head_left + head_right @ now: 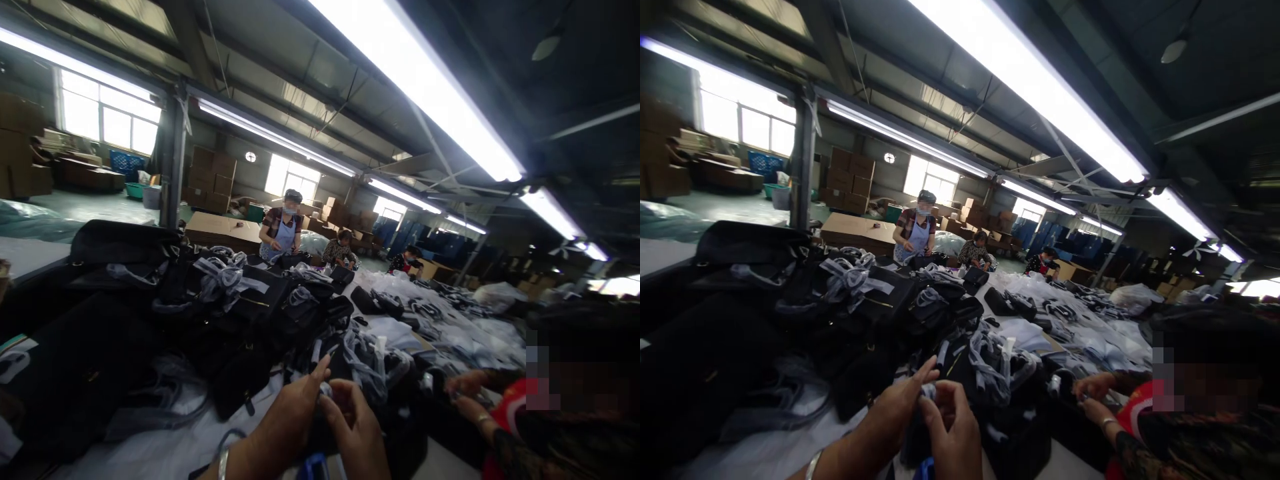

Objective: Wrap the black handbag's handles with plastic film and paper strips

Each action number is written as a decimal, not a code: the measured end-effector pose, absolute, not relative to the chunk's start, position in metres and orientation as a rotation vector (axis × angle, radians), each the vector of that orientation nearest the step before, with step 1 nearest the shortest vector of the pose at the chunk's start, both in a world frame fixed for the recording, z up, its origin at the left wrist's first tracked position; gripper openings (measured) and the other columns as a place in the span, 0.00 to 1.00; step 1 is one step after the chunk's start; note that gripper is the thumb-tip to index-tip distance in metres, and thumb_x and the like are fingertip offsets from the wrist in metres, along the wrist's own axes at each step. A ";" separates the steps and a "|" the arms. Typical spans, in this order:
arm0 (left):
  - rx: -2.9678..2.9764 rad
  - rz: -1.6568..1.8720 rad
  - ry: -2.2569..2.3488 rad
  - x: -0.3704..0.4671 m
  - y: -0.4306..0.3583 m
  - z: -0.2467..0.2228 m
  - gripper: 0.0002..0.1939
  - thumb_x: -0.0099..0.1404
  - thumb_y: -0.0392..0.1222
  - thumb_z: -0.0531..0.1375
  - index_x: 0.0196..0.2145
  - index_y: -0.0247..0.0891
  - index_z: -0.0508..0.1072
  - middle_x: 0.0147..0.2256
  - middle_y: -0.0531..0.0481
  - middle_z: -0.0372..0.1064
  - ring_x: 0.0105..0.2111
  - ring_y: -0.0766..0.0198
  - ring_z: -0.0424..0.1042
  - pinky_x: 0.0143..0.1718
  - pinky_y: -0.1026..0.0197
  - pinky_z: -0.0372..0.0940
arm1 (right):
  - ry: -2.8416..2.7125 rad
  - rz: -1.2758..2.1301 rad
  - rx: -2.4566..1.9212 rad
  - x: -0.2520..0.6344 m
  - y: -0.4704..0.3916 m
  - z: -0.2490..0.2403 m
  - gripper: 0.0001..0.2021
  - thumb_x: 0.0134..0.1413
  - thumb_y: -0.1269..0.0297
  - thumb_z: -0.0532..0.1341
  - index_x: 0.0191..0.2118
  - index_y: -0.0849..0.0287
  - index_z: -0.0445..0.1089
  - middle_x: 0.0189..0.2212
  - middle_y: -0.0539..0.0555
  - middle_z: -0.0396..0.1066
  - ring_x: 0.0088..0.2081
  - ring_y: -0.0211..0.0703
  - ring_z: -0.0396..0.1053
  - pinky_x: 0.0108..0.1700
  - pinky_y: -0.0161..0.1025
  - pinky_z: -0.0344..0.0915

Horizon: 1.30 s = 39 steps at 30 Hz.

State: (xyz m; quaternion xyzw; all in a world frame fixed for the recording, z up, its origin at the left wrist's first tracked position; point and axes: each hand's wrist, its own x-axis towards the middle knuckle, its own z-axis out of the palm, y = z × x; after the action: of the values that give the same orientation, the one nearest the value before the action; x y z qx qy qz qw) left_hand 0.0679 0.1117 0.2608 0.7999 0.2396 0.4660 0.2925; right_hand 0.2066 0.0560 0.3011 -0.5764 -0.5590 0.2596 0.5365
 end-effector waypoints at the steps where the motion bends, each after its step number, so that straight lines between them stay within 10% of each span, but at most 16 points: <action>1: 2.137 1.243 0.622 0.070 0.111 0.257 0.36 0.66 0.32 0.50 0.68 0.44 0.41 0.60 0.40 0.61 0.57 0.53 0.64 0.57 0.51 0.61 | -1.369 0.593 -1.400 0.206 0.054 0.304 0.17 0.50 0.50 0.65 0.41 0.56 0.73 0.28 0.52 0.73 0.30 0.44 0.69 0.33 0.36 0.65; 9: 1.677 1.124 0.639 0.073 0.099 0.255 0.28 0.72 0.41 0.46 0.67 0.38 0.45 0.60 0.41 0.61 0.61 0.56 0.59 0.64 0.49 0.49 | -1.514 0.700 -1.499 0.207 0.047 0.303 0.12 0.57 0.59 0.59 0.47 0.53 0.71 0.44 0.55 0.74 0.41 0.47 0.72 0.44 0.38 0.67; 16: 1.296 0.929 0.415 0.070 0.102 0.261 0.35 0.66 0.37 0.53 0.67 0.36 0.43 0.61 0.41 0.60 0.62 0.56 0.56 0.67 0.47 0.40 | -1.295 0.747 -1.396 0.211 0.058 0.276 0.15 0.51 0.56 0.63 0.42 0.57 0.72 0.31 0.55 0.75 0.29 0.44 0.70 0.29 0.36 0.66; 24: 0.769 0.963 0.213 0.085 0.105 0.258 0.33 0.58 0.41 0.68 0.60 0.45 0.64 0.60 0.41 0.62 0.54 0.51 0.67 0.55 0.52 0.61 | -1.230 0.830 -1.342 0.217 0.058 0.286 0.15 0.49 0.54 0.66 0.39 0.59 0.71 0.30 0.55 0.75 0.30 0.44 0.71 0.30 0.36 0.67; 29: 0.833 0.970 0.377 0.093 0.103 0.257 0.19 0.60 0.46 0.67 0.46 0.34 0.76 0.37 0.42 0.77 0.34 0.60 0.75 0.38 0.63 0.68 | -1.114 0.772 -1.328 0.213 0.058 0.285 0.18 0.50 0.51 0.65 0.40 0.59 0.68 0.34 0.56 0.75 0.36 0.47 0.74 0.37 0.38 0.71; 39: 0.751 1.022 0.377 0.081 0.083 0.238 0.24 0.59 0.50 0.66 0.53 0.47 0.72 0.52 0.46 0.71 0.54 0.50 0.68 0.63 0.46 0.52 | -0.935 0.756 -1.253 0.197 0.057 0.262 0.21 0.46 0.50 0.67 0.42 0.59 0.69 0.29 0.53 0.73 0.28 0.41 0.70 0.27 0.34 0.68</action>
State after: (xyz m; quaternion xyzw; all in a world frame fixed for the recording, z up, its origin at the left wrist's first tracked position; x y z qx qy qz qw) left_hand 0.0813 0.0828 0.2383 0.3489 0.1752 0.4744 0.7890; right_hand 0.1968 0.0572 0.2616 -0.5505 -0.4108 0.3324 0.6463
